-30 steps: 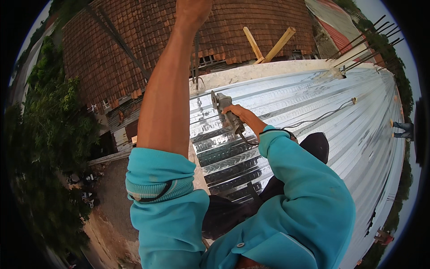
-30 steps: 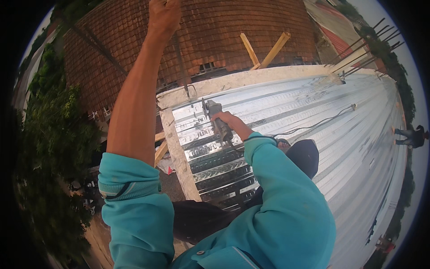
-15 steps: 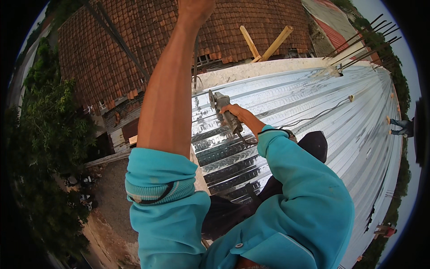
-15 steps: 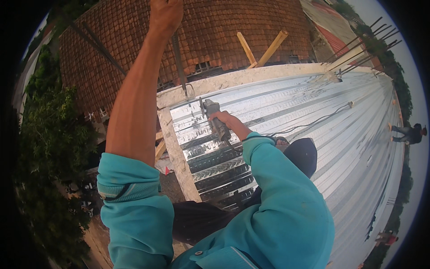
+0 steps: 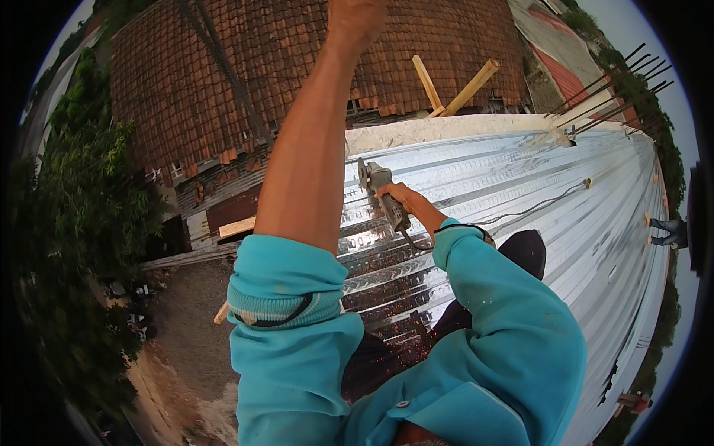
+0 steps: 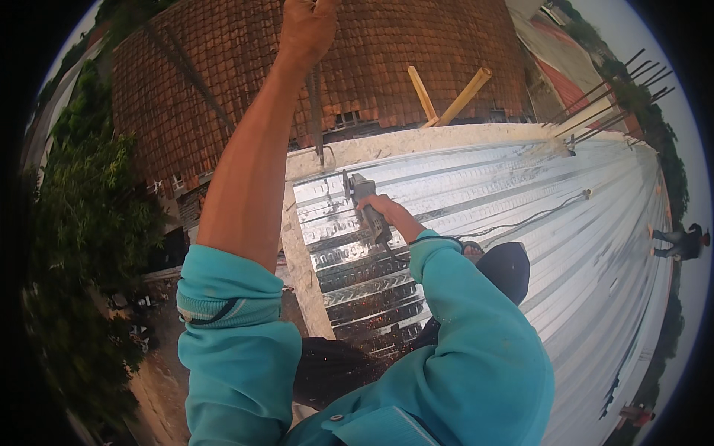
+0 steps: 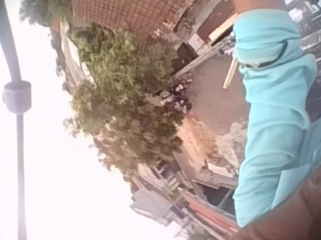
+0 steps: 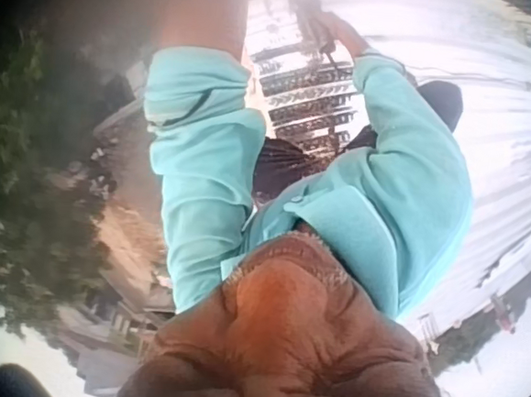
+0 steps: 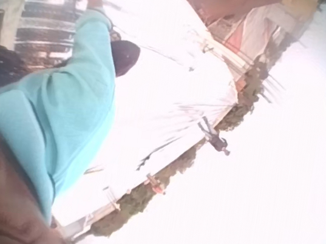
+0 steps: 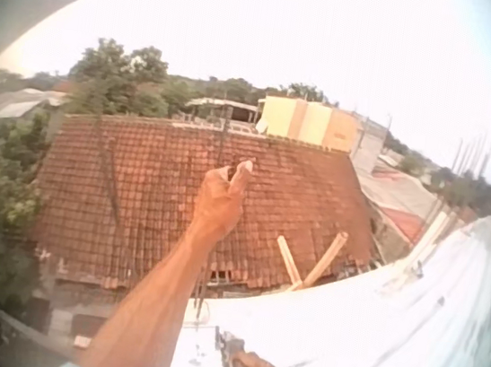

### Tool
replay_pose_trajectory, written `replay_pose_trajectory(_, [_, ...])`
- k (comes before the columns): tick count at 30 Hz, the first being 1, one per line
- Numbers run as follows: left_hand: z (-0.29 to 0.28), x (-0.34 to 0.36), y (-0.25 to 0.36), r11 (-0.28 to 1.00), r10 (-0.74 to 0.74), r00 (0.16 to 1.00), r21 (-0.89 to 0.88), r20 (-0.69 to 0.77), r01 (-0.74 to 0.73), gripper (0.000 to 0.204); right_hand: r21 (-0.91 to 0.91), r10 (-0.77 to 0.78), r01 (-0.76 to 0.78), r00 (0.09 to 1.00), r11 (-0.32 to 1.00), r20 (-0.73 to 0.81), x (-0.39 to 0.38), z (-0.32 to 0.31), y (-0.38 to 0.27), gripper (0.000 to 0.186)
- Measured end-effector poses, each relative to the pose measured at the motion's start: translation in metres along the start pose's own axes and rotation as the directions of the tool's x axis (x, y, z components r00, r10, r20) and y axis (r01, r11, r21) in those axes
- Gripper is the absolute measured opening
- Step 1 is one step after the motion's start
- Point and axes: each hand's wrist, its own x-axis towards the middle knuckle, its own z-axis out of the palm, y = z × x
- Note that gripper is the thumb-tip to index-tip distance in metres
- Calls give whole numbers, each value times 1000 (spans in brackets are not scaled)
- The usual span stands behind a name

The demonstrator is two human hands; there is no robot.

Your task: The person uses an angle grinder to smooth or cut a corrugated metal roof sheet while standing on the roof. The person holds the grinder with both hands and moves it along the metal surface, occasionally adjusting position and repositioning the tool.

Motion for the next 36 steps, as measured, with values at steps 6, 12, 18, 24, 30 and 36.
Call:
replay_pose_trajectory(6, [-2,0,-6,1000,6,1000,-20,20,-6,49,-18,-28,28,1000,999,-13,1,3,7,49])
replay_pose_trajectory(12, [-1,0,-7,997,20,1000,-69,7,-19,47,4,-21,21,998,1000,54,18,-2,17,49])
replay_pose_trajectory(18, [0,1,-5,999,4,1000,-38,10,-4,48,1,-11,11,999,1000,49,16,-4,17,48])
replay_pose_trajectory(24, [-4,-1,-8,999,-13,1000,-31,18,13,49,-43,10,-9,1000,999,1,-9,8,8,42])
replay_pose_trajectory(30, [-3,1,-6,998,-22,999,-58,24,23,48,-37,-10,11,999,999,36,-5,3,2,46])
replay_pose_trajectory(36, [-1,1,-7,997,7,1000,-72,26,-5,47,-46,7,-6,1000,999,24,8,1,2,45])
